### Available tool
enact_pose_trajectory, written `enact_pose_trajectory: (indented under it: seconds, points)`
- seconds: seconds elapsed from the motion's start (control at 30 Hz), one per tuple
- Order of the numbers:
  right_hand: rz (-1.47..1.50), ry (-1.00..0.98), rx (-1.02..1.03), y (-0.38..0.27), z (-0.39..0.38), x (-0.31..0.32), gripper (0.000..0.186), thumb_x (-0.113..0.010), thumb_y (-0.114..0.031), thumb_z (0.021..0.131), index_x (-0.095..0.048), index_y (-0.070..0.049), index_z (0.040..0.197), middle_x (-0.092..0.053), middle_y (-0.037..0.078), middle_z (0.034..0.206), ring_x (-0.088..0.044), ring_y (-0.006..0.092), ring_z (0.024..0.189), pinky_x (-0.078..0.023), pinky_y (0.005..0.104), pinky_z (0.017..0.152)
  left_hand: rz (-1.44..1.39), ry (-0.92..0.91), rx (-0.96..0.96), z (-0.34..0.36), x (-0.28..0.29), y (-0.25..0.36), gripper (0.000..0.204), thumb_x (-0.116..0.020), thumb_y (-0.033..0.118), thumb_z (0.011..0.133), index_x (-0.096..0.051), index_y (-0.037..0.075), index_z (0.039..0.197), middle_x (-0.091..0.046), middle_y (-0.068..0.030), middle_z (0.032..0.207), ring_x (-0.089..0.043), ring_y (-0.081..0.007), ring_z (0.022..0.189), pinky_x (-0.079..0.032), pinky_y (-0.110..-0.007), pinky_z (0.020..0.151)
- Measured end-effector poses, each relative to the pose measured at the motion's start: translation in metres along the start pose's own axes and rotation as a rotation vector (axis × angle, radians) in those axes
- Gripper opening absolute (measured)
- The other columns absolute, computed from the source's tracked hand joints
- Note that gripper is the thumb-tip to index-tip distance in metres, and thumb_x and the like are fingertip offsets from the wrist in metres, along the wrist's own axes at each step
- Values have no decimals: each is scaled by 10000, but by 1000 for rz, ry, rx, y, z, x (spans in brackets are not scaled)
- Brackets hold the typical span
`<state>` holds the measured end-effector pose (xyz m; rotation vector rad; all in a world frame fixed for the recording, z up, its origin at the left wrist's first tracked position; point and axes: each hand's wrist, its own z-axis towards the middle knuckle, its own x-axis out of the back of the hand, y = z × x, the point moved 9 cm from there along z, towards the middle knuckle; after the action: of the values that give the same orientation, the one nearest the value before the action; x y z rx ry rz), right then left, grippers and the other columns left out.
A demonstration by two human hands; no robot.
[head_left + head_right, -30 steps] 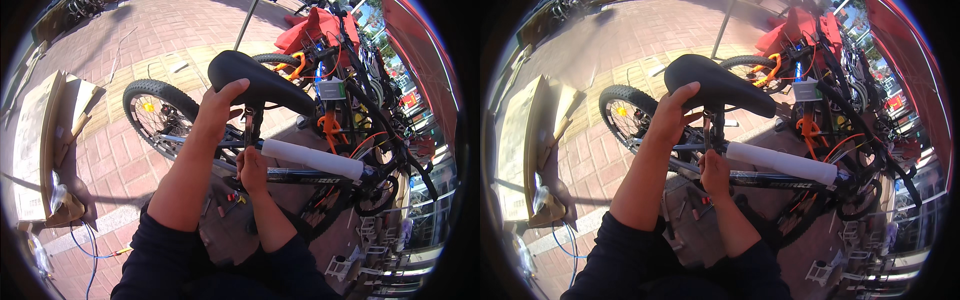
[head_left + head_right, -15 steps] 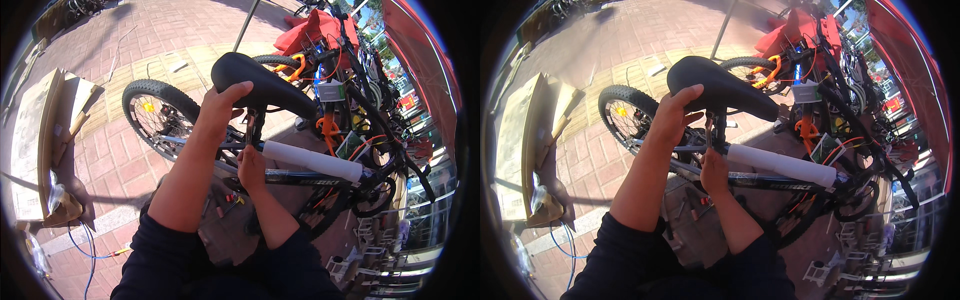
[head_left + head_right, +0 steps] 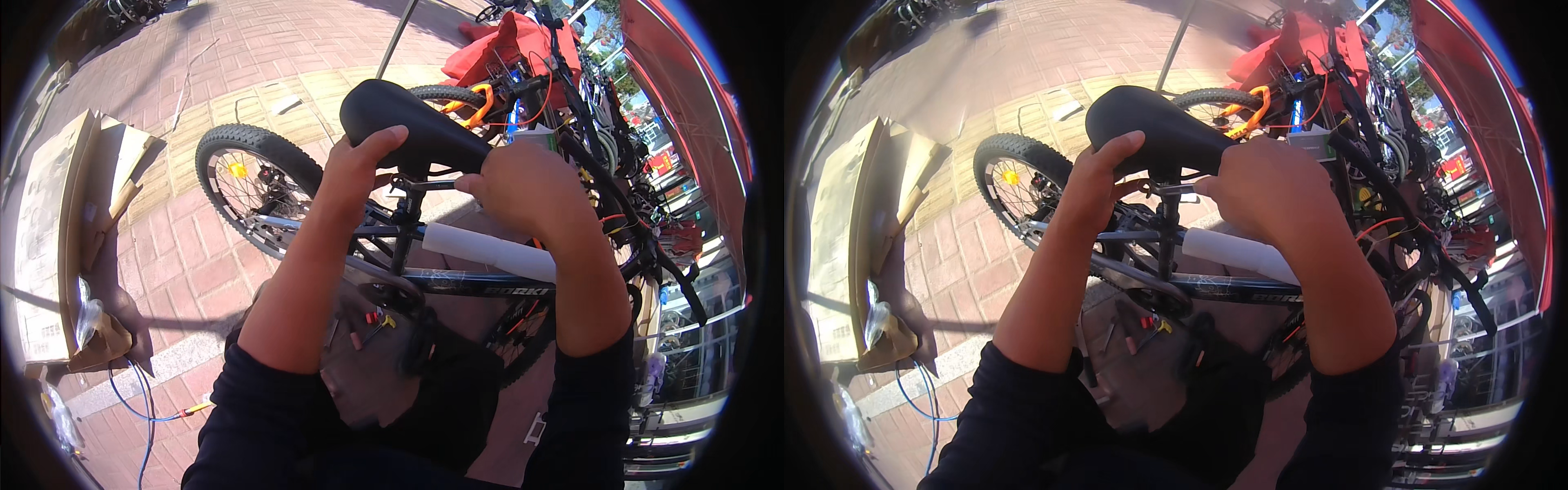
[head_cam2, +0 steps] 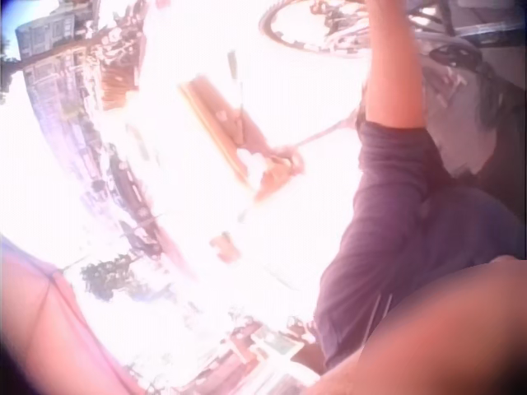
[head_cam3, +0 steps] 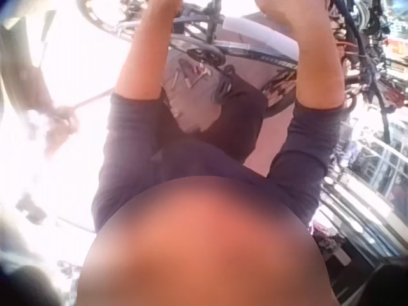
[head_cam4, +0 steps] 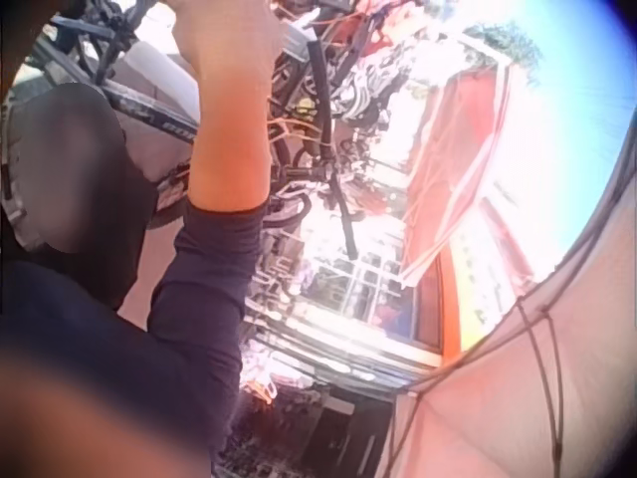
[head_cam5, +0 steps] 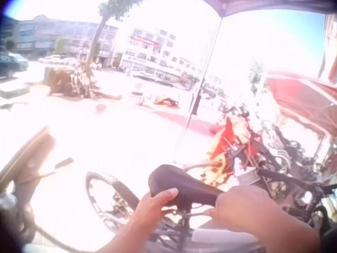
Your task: The person adjusts the bicycle seat using a wrench, then inflates the rear tire with a hand pump. The seat is tightened and the tire is pumped to the desired pressure.
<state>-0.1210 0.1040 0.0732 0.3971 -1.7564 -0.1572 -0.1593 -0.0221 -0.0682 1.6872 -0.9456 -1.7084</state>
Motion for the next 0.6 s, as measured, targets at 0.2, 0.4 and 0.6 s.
enact_pose_trajectory:
  seconds: [0.2,0.4,0.6]
  points:
    - [782,194,134,21,-14,-133,553,-532,-483,979,-659,9,760,-585,121,615,-602,229,590,-455,361,579,-5,-41,4,2,-3,-6,516,-727,376,833,-582,68,1221,-633,-57,1140,-593,-197,1089,-468,-390,886]
    - [1575,249,-100,-19,0,-235,583,-451,-534,1013,-578,-27,756,-461,-1,530,-428,84,414,-350,253,413,8,37,-18,1,-1,-4,504,-713,383,845,-584,73,1220,-636,-48,1142,-593,-189,1095,-466,-391,895]
    - [1998,256,-88,-77,18,-257,470,-426,-399,1052,-566,-37,788,-488,3,573,-446,82,456,-368,252,436,-40,17,-36,-3,-5,1,536,-738,358,811,-584,40,1215,-639,-85,1109,-607,-203,1038,-487,-374,873]
